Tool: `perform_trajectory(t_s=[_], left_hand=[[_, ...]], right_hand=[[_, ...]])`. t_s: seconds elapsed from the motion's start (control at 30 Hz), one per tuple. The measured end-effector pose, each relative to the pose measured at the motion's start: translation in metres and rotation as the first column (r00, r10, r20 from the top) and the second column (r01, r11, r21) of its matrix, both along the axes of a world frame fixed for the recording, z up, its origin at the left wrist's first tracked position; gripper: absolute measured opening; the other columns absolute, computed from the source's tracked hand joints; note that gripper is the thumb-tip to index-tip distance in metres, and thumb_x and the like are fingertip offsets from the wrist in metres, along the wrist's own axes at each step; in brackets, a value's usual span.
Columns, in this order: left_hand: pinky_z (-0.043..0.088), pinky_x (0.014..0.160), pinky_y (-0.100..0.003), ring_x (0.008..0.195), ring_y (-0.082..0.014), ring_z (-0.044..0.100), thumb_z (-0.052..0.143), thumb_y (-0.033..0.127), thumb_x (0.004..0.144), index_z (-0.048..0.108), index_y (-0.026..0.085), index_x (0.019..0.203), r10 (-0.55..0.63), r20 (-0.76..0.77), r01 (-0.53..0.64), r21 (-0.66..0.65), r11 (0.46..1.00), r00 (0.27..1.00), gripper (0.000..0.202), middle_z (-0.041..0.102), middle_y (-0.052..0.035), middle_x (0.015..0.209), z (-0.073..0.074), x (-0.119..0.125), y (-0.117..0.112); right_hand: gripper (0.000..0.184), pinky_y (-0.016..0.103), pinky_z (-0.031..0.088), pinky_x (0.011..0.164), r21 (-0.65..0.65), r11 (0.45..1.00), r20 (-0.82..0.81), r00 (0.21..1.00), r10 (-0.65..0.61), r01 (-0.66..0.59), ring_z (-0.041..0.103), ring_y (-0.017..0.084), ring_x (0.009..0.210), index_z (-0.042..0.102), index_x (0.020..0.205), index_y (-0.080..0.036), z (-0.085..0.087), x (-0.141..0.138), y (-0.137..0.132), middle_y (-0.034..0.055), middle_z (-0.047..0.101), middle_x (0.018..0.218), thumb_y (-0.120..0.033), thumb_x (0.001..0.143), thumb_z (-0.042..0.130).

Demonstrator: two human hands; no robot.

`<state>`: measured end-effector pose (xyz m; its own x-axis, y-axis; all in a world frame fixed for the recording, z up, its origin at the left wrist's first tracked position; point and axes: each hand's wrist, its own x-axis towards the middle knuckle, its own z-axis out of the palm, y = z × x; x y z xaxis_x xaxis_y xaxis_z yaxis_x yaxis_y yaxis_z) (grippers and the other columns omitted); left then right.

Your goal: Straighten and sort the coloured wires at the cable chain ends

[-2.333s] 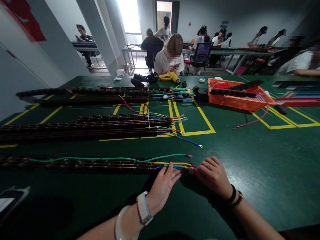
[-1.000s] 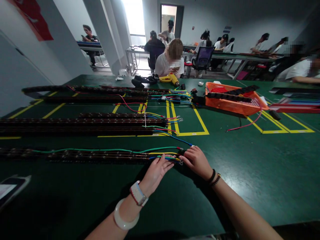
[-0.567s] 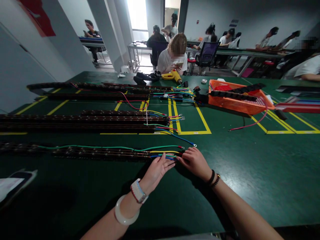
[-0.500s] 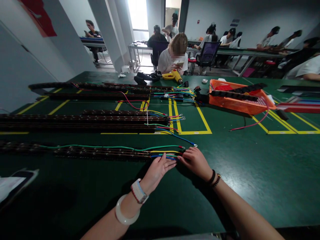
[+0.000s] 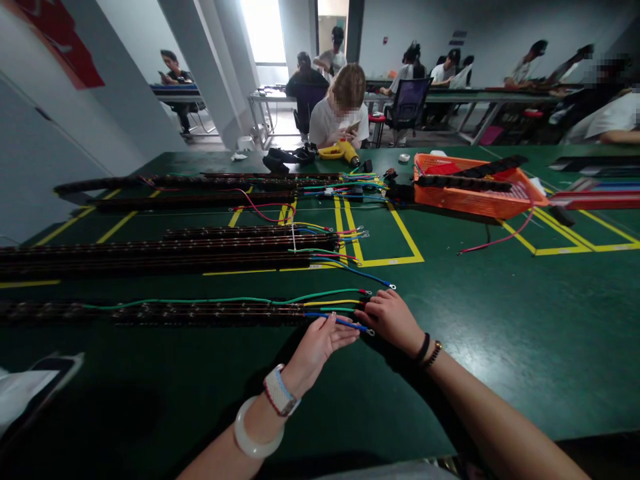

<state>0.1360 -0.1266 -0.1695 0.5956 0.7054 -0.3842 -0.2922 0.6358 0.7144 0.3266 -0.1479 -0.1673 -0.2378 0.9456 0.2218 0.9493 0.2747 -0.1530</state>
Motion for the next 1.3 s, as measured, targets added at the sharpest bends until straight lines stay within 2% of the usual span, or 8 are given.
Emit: perform_trajectory(t_s=[0.17,0.33,0.47,0.73,0.87,1.0,1.13,1.3], left_hand=[[0.045,0.093,-0.045,0.091,-0.0260,0.066,0.046,0.028,0.090,0.057,0.007,0.095,-0.029,0.028,0.030,-0.032,0.999,0.999,0.023,0.069,-0.0166,0.093,0.004,-0.003,0.000],[0.044,0.094,-0.045,0.093,-0.0253,0.065,0.048,0.028,0.089,0.058,0.009,0.093,-0.011,0.052,0.013,-0.046,0.999,0.999,0.022,0.069,-0.0152,0.094,0.005,-0.002,0.000],[0.042,0.095,-0.045,0.093,-0.0242,0.065,0.050,0.031,0.088,0.060,0.009,0.093,-0.003,0.075,0.006,-0.042,0.999,0.997,0.025,0.069,-0.0143,0.094,0.004,0.000,-0.001],[0.044,0.093,-0.044,0.091,-0.0238,0.065,0.049,0.031,0.089,0.059,0.009,0.092,-0.005,0.018,0.007,-0.069,0.998,1.000,0.024,0.068,-0.0165,0.096,0.003,0.001,0.000],[0.045,0.089,-0.043,0.085,-0.0244,0.067,0.048,0.035,0.089,0.057,0.008,0.091,-0.132,-0.013,0.130,-0.106,0.986,0.991,0.029,0.069,-0.0184,0.090,0.005,0.000,-0.002],[0.049,0.079,-0.039,0.082,-0.0251,0.067,0.049,0.039,0.087,0.055,0.009,0.085,-0.284,-0.044,0.282,-0.058,0.958,0.958,0.031,0.069,-0.0202,0.089,0.007,0.000,-0.007],[0.049,0.069,-0.034,0.076,-0.0234,0.068,0.052,0.044,0.084,0.054,0.011,0.086,-0.334,-0.094,0.336,0.001,0.942,0.938,0.033,0.069,-0.0171,0.087,0.005,0.001,-0.009],[0.049,0.071,-0.035,0.076,-0.0230,0.068,0.050,0.044,0.085,0.053,0.012,0.082,-0.357,-0.130,0.361,0.007,0.933,0.925,0.032,0.069,-0.0173,0.086,0.005,0.001,-0.009]], right_hand=[[0.035,0.030,0.028,0.070,0.011,0.999,0.082,0.996,-0.032,0.031,0.050,0.016,0.071,0.061,0.064,-0.018,0.001,-0.002,0.001,0.0039,0.064,0.068,-0.038,0.090,0.050],[0.041,0.028,0.028,0.065,-0.070,0.996,-0.069,0.996,-0.055,0.050,0.050,0.014,0.063,0.059,0.063,-0.018,0.014,0.005,-0.008,0.0021,0.060,0.061,-0.041,0.093,0.043],[0.043,0.028,0.027,0.064,-0.100,0.992,-0.144,0.986,-0.086,0.072,0.049,0.014,0.062,0.054,0.059,-0.019,0.026,-0.006,-0.029,0.0012,0.056,0.058,-0.044,0.092,0.042],[0.038,0.029,0.028,0.061,-0.110,0.977,-0.156,0.968,-0.197,0.181,0.050,0.015,0.060,0.054,0.060,-0.020,0.014,-0.019,-0.045,0.0018,0.058,0.060,-0.035,0.093,0.042],[0.037,0.028,0.029,0.063,-0.133,0.979,-0.141,0.974,-0.175,0.157,0.051,0.015,0.061,0.056,0.060,-0.020,0.013,-0.011,-0.036,0.0013,0.059,0.060,-0.035,0.092,0.045],[0.037,0.028,0.029,0.061,-0.171,0.981,-0.110,0.987,-0.115,0.096,0.050,0.014,0.059,0.056,0.057,-0.019,0.007,-0.009,-0.031,0.0008,0.060,0.057,-0.034,0.090,0.048],[0.034,0.027,0.030,0.060,-0.170,0.985,-0.089,0.995,-0.048,0.032,0.051,0.013,0.056,0.057,0.057,-0.019,0.000,-0.012,-0.029,0.0015,0.060,0.056,-0.027,0.089,0.050],[0.036,0.027,0.028,0.055,-0.184,0.983,-0.109,0.994,0.007,-0.027,0.048,0.012,0.053,0.057,0.059,-0.019,0.019,-0.002,-0.017,0.0008,0.056,0.056,-0.033,0.091,0.047]])
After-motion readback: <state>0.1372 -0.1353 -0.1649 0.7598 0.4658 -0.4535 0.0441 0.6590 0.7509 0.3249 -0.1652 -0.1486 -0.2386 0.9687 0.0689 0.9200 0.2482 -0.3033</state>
